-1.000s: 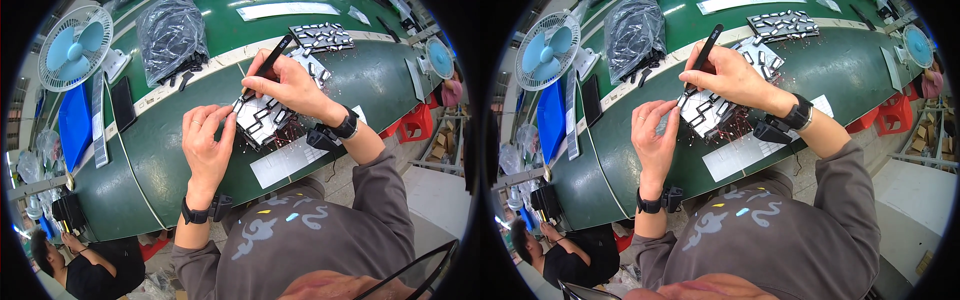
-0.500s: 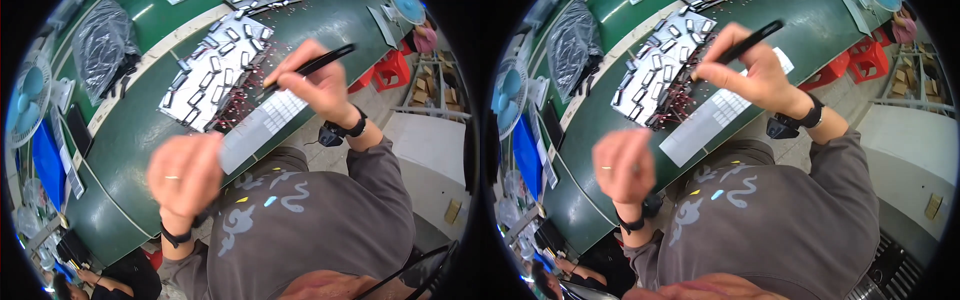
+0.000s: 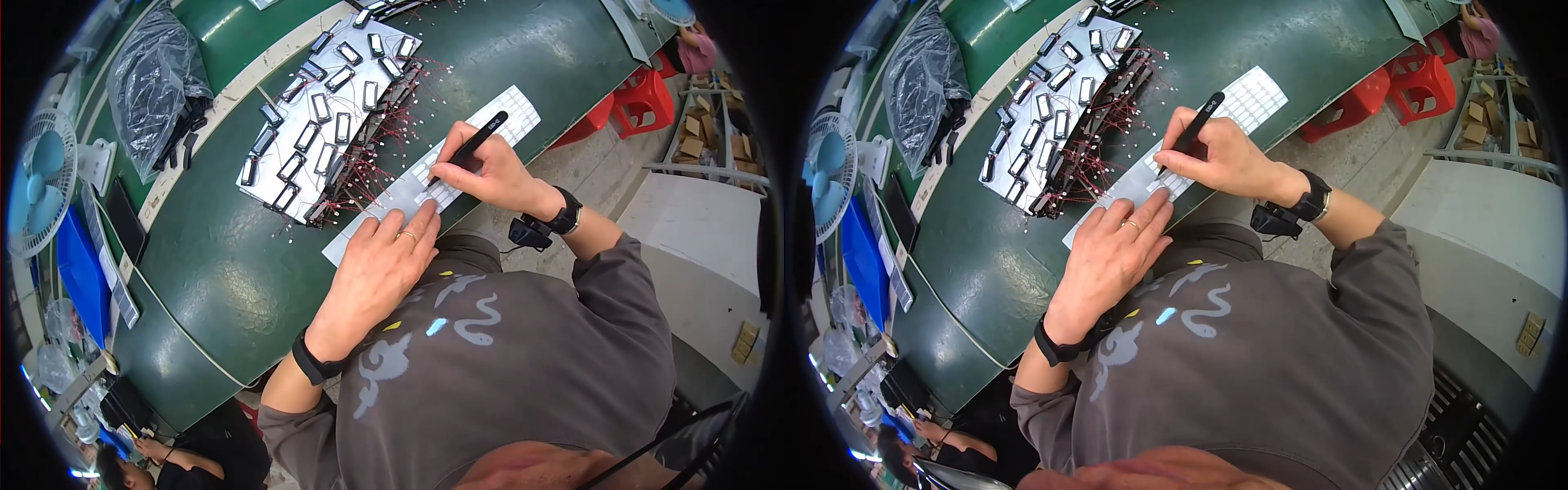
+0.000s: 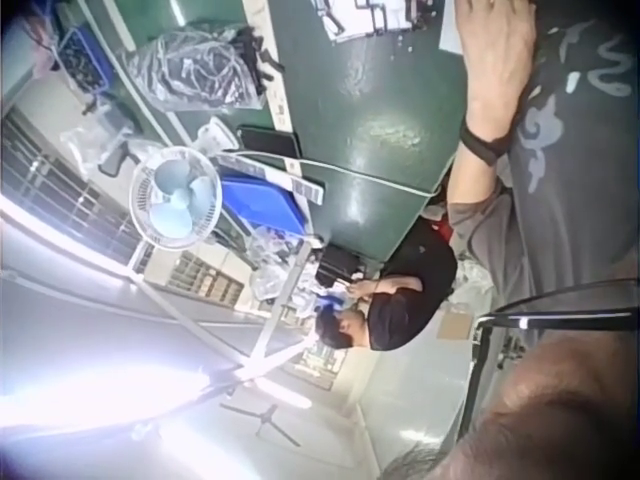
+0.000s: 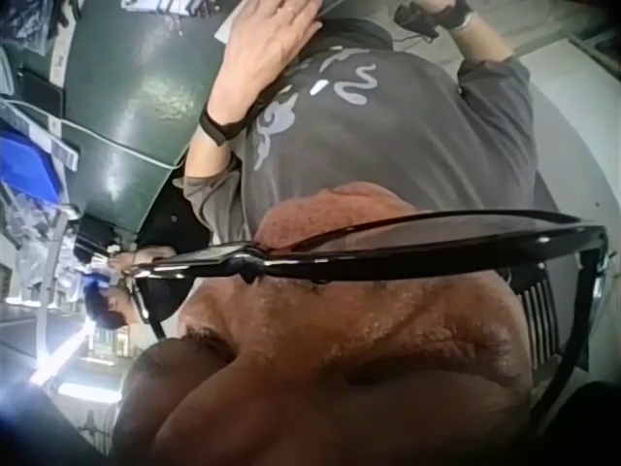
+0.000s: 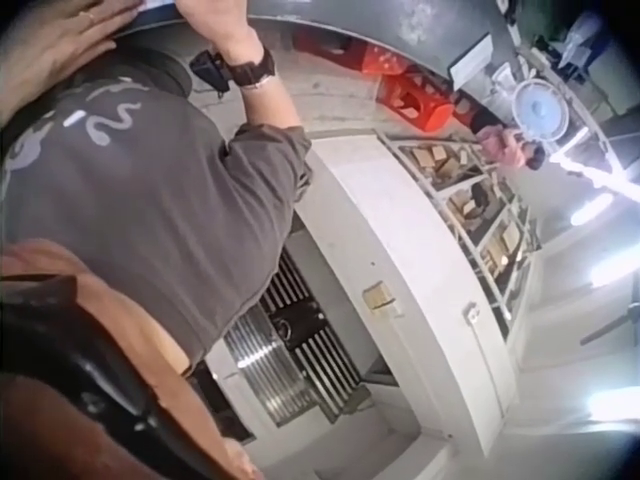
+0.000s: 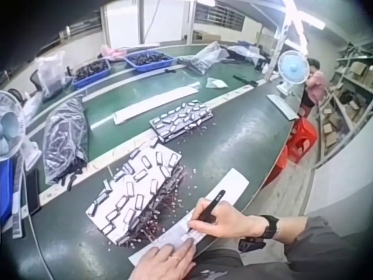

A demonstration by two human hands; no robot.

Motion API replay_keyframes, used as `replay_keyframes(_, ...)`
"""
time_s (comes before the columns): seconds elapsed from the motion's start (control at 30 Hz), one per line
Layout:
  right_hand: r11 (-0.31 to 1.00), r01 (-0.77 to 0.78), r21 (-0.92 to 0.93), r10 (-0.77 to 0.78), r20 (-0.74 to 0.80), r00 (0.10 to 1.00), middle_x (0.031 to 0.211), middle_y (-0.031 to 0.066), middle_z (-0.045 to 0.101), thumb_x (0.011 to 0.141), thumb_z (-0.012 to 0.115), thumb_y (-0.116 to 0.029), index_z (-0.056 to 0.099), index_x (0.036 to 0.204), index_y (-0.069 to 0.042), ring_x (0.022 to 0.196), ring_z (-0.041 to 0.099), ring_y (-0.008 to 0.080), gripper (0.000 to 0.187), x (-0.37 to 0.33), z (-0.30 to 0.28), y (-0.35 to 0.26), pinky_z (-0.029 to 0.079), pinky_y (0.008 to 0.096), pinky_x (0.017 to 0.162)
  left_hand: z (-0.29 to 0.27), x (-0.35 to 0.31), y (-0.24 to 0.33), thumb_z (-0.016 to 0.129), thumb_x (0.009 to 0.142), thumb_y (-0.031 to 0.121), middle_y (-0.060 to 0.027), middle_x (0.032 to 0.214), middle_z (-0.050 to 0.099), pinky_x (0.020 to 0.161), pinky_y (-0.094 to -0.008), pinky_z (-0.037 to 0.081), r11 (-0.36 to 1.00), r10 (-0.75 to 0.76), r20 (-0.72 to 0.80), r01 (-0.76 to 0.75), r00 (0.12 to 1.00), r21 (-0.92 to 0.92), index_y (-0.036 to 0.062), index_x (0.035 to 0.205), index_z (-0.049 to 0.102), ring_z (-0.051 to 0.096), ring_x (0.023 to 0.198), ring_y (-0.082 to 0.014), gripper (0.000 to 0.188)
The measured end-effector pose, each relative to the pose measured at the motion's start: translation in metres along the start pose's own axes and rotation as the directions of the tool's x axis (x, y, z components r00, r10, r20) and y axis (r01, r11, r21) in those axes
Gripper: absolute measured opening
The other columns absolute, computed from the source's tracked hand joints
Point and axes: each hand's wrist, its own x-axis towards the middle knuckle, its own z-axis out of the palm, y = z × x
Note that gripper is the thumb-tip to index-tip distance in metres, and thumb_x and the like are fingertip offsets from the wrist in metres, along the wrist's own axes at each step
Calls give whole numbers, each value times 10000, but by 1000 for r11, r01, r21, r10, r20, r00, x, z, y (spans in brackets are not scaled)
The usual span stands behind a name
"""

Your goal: The person uses tweezers to peel small white stickers from a sheet and applies them to the black components of an electronic assembly, occasionally reaching for a tool from a bag on a shelf to assist.

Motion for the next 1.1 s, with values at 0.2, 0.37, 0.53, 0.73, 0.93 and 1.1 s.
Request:
replay_keyframes(0.2, 980, -16, 197, 26, -47, 999, 881, -7, 620, 956, 717, -109, 637, 953, -27, 757, 571, 47, 114, -1, 4, 4, 436, 213, 642, 0, 1, 1, 774, 824, 216, -13, 1317, 643, 747, -337, 513, 999, -35, -20, 34, 999, -20, 56, 1195, 670, 581, 919, -194, 417)
replay_keyframes(0.37, 999, -35, 18, 35, 10, 999, 895, 2, 634, 960, 710, -100, 626, 967, -30, 763, 586, 50, 109, -3, 0, 0, 453, 211, 658, 3, -2, -1, 733, 861, 243, -49, 1337, 631, 755, -337, 496, 999, -18, -19, 17, 1000, -30, 28, 1210, 669, 573, 942, -195, 415)
replay_keyframes(0.53, 1000, -25, -11, 26, 40, 999, 905, 13, 642, 969, 692, -86, 603, 985, -31, 785, 604, 52, 106, -1, -1, 2, 470, 217, 669, 2, 0, -2, 772, 823, 212, -13, 1321, 640, 760, -344, 516, 998, -39, -23, 38, 999, -46, 53, 1197, 668, 579, 923, -200, 419)
replay_keyframes(0.73, 965, 55, 255, -38, -73, 997, 921, 49, 681, 978, 669, -67, 581, 996, -28, 776, 612, 64, 98, 0, 5, -12, 485, 220, 679, 0, -2, 0, 771, 823, 203, -21, 1309, 644, 752, -341, 516, 999, -36, -29, 35, 999, -21, 58, 1189, 673, 584, 921, -190, 406)
replay_keyframes(0.93, 869, 266, 417, -235, -127, 964, 925, 73, 713, 991, 644, -59, 576, 1003, -34, 773, 619, 76, 74, 57, -13, -66, 494, 218, 693, -25, -17, 10, 751, 846, 112, -84, 1092, 715, 720, -331, 520, 993, 107, -395, -75, 912, 94, 57, 1056, 724, 635, 842, -189, 219)
replay_keyframes(1.1, 865, 403, 299, -399, -77, 914, 925, 68, 721, 996, 655, -95, 578, 1016, -43, 759, 613, 60, 95, 125, -4, -90, 496, 210, 689, -75, -17, -35, 757, 848, 91, -63, 956, 713, 724, -346, 501, 934, -72, -730, 303, 679, 190, 44, 963, 751, 627, 793, -239, 124)
